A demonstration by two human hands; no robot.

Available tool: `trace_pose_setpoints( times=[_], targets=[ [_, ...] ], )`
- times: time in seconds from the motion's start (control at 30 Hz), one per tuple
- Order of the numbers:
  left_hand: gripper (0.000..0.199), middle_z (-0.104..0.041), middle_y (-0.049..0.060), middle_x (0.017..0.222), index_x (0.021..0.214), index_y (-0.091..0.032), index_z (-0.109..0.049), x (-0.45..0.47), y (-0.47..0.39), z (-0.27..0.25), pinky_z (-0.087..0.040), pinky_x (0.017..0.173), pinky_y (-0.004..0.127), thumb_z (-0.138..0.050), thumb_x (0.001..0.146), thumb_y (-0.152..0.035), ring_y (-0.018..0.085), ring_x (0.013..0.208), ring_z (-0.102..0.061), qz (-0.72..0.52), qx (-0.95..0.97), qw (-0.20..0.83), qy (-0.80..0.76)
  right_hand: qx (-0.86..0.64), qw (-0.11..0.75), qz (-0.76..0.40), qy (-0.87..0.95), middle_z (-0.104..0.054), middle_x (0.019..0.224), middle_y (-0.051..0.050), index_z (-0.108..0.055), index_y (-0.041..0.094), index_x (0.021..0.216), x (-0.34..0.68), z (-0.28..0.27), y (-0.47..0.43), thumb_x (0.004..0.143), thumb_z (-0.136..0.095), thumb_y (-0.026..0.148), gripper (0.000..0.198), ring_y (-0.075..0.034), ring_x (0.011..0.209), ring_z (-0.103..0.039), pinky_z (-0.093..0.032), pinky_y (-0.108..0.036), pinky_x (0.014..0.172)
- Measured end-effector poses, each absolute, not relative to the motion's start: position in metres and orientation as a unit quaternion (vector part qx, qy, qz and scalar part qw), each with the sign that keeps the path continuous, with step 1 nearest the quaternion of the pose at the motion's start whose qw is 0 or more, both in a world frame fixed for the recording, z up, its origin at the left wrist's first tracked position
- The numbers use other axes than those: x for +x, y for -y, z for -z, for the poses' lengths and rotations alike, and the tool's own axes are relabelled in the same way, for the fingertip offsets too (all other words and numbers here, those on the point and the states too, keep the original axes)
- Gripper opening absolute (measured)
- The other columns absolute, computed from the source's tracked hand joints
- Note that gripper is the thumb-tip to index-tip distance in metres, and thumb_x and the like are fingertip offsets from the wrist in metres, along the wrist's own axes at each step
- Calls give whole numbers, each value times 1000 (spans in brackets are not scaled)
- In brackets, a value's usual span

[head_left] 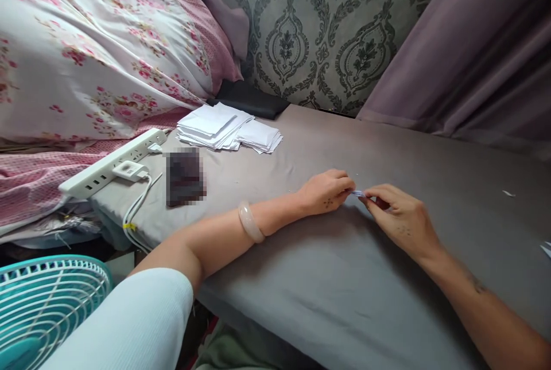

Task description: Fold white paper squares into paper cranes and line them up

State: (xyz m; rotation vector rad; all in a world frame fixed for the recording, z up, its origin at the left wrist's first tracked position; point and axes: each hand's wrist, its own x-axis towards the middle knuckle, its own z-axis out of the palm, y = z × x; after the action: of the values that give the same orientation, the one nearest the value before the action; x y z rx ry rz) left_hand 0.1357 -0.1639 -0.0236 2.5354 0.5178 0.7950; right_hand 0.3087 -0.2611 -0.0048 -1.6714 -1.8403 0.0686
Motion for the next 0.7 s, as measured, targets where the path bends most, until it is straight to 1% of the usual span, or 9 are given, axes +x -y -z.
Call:
trace_pose_setpoints(
  times=[0.07,0.1,0.17,0.2,0.27,0.33,0.43,0.57,0.7],
  targets=[
    [22,-60,12,100,96,-14,-63,133,161,22,-41,77,30,-42,90,-14,21,93,-53,-256,945,103,-177,-584,269,79,762,-69,90,-7,-72,23,90,308,7,255,90,-50,32,23,-19,78,-58,-42,-33,71],
    [23,-60,13,100,95,-14,-62,131,159,22,-41,77,30,-41,89,-12,22,93,-53,-235,954,65,-174,-568,241,115,778,-69,90,-7,-72,23,89,308,9,252,92,-48,30,25,-19,78,-58,-41,-33,71],
    [22,-59,13,98,93,-14,-62,129,156,22,-41,77,32,-41,87,-9,22,92,-53,-196,966,31,-164,-559,196,150,792,-69,87,-8,-72,21,85,306,13,248,93,-45,27,28,-19,75,-57,-40,-33,71],
    [22,-59,13,97,92,-14,-63,129,155,23,-42,78,32,-41,87,-8,22,91,-53,-184,969,32,-161,-561,183,149,793,-69,86,-9,-71,20,84,306,16,247,94,-44,27,30,-19,75,-57,-40,-33,71],
    [24,-60,12,95,94,-14,-64,129,155,24,-43,77,30,-42,87,-9,22,91,-54,-178,967,66,-169,-570,175,116,794,-68,88,-10,-71,19,85,305,19,247,94,-43,27,30,-20,79,-58,-42,-33,72],
    [25,-61,10,94,97,-16,-66,129,156,25,-44,77,27,-44,85,-10,19,90,-57,-190,953,130,-195,-584,195,43,787,-67,94,-9,-70,20,94,307,22,249,93,-43,23,27,-20,86,-60,-44,-31,72],
    [27,-62,9,93,94,-14,-69,128,158,22,-46,75,25,-49,77,-9,17,82,-59,-201,930,217,-217,-613,232,-58,753,-64,96,-5,-69,23,98,311,24,253,88,-48,20,24,-15,78,-60,-45,-28,69],
    [27,-62,9,93,93,-14,-71,127,160,15,-47,73,25,-54,72,-11,15,77,-59,-193,908,277,-249,-638,267,-109,714,-63,98,-3,-68,22,98,313,25,256,82,-54,21,21,-12,71,-57,-47,-27,70],
    [22,-61,7,97,92,-16,-72,126,158,11,-46,75,25,-57,77,-19,14,78,-58,-177,892,319,-269,-645,284,-132,697,-62,97,-3,-69,23,94,311,23,256,80,-58,26,18,-12,71,-55,-46,-28,71]
  ],
)
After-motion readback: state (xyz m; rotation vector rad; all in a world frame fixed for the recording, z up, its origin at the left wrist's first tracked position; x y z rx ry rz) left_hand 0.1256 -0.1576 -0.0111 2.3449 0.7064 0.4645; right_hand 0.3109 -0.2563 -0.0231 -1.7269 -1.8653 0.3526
